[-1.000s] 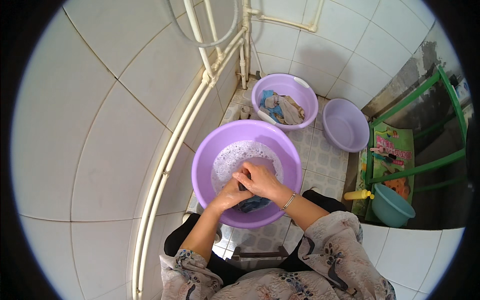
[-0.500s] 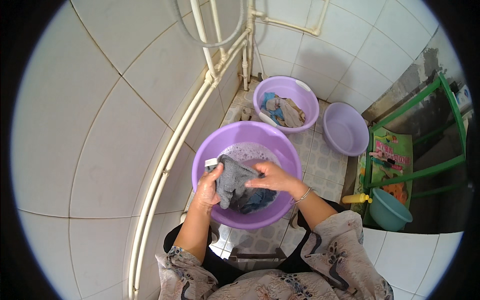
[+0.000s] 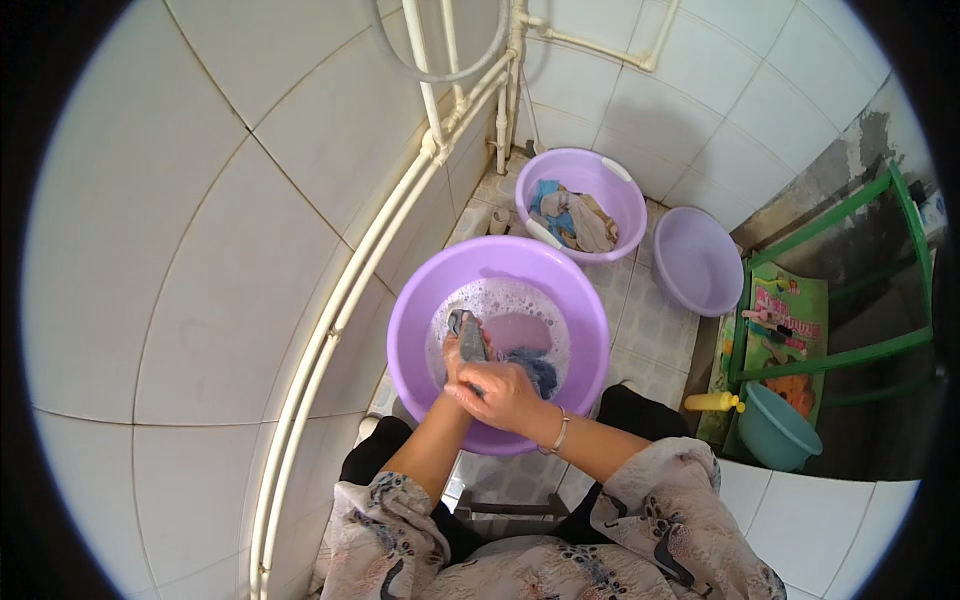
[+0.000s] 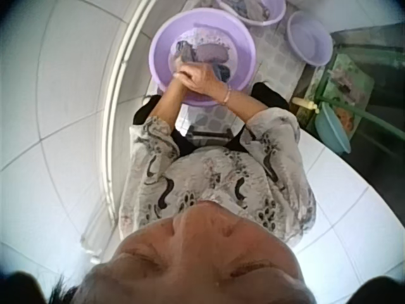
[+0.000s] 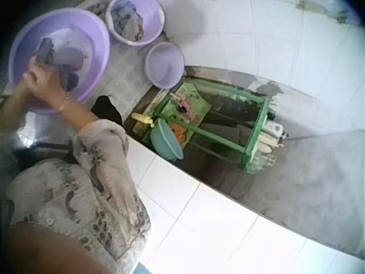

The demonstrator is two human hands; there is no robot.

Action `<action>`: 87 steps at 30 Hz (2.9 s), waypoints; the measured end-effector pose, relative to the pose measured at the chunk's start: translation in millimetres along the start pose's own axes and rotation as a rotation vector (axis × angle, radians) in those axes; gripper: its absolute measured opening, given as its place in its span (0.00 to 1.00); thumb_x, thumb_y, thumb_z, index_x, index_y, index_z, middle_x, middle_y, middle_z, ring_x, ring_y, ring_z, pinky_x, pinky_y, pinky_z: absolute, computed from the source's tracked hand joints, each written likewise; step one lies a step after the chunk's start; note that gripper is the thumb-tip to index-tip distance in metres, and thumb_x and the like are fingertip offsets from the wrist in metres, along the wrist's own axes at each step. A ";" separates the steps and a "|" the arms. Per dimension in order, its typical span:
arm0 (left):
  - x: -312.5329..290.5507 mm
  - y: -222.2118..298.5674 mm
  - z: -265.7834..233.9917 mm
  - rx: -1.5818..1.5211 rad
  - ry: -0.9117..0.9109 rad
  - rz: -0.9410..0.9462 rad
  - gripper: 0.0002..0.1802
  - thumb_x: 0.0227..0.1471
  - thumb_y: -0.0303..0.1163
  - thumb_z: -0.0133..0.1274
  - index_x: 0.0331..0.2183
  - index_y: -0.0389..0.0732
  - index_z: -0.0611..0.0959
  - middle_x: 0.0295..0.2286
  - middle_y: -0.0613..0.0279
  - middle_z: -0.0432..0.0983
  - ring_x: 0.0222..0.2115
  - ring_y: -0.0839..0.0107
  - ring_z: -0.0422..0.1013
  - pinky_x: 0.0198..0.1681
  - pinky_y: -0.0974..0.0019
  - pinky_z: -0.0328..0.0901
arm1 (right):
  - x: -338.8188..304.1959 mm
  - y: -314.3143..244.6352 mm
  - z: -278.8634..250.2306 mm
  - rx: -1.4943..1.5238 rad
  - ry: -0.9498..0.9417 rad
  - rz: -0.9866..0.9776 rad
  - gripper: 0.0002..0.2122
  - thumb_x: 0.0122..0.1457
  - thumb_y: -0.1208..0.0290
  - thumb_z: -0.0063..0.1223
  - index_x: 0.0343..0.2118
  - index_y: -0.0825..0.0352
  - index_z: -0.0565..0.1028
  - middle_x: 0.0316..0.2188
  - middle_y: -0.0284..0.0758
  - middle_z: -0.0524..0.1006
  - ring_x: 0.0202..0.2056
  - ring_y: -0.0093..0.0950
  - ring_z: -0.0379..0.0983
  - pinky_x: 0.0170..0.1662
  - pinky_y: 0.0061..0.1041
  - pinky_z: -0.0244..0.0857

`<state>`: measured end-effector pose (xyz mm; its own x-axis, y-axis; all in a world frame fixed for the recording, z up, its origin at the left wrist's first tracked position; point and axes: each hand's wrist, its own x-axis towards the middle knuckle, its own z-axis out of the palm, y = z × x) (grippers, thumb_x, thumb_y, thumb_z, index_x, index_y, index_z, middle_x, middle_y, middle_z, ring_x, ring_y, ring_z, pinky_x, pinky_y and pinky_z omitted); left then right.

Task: The person is hand-washing a dark-colored piece of clothing in a purple basin filled with soapy water. They repeatedly scrub, squeeze, and agitate the fabric with both hands. The person is seated in a tiled room with other basins and cleaning supplies visible nearby.

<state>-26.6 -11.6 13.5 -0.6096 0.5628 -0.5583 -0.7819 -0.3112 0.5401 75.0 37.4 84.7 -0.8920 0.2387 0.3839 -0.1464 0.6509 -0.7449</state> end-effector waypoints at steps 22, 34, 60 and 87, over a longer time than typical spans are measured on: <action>-24.3 45.8 6.4 0.749 0.032 -0.011 0.30 0.51 0.40 0.54 0.48 0.28 0.66 0.44 0.44 0.68 0.48 0.56 0.66 0.51 0.59 0.62 | 20.9 71.1 -67.9 0.287 0.024 0.375 0.14 0.48 0.65 0.60 0.33 0.70 0.72 0.28 0.44 0.74 0.32 0.36 0.73 0.37 0.31 0.66; 7.8 -7.7 -24.6 0.271 0.063 0.229 0.22 0.56 0.44 0.47 0.42 0.34 0.71 0.33 0.55 0.73 0.32 0.64 0.71 0.35 0.64 0.68 | 9.1 -1.5 -4.0 0.071 0.107 -0.012 0.08 0.50 0.69 0.52 0.34 0.63 0.74 0.25 0.41 0.76 0.28 0.43 0.74 0.32 0.35 0.69; -33.8 0.0 35.4 0.388 -0.024 -0.284 0.51 0.51 0.65 0.39 0.59 0.31 0.50 0.59 0.47 0.43 0.61 0.62 0.40 0.61 0.60 0.42 | 24.1 47.0 -28.1 -0.161 0.218 0.361 0.13 0.57 0.60 0.49 0.22 0.64 0.70 0.17 0.43 0.72 0.19 0.45 0.68 0.23 0.39 0.62; -33.6 -29.8 38.8 0.262 0.180 0.062 0.32 0.53 0.57 0.45 0.43 0.37 0.74 0.40 0.55 0.71 0.40 0.67 0.66 0.42 0.57 0.64 | 7.1 64.3 -3.6 -0.133 0.142 0.322 0.11 0.52 0.65 0.54 0.17 0.65 0.70 0.15 0.43 0.69 0.17 0.41 0.68 0.22 0.38 0.61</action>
<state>22.3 8.4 40.6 -0.6868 0.3967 -0.6091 -0.6967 -0.1203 0.7072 60.8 83.5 41.5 -0.8137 0.5379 0.2206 0.1971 0.6122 -0.7657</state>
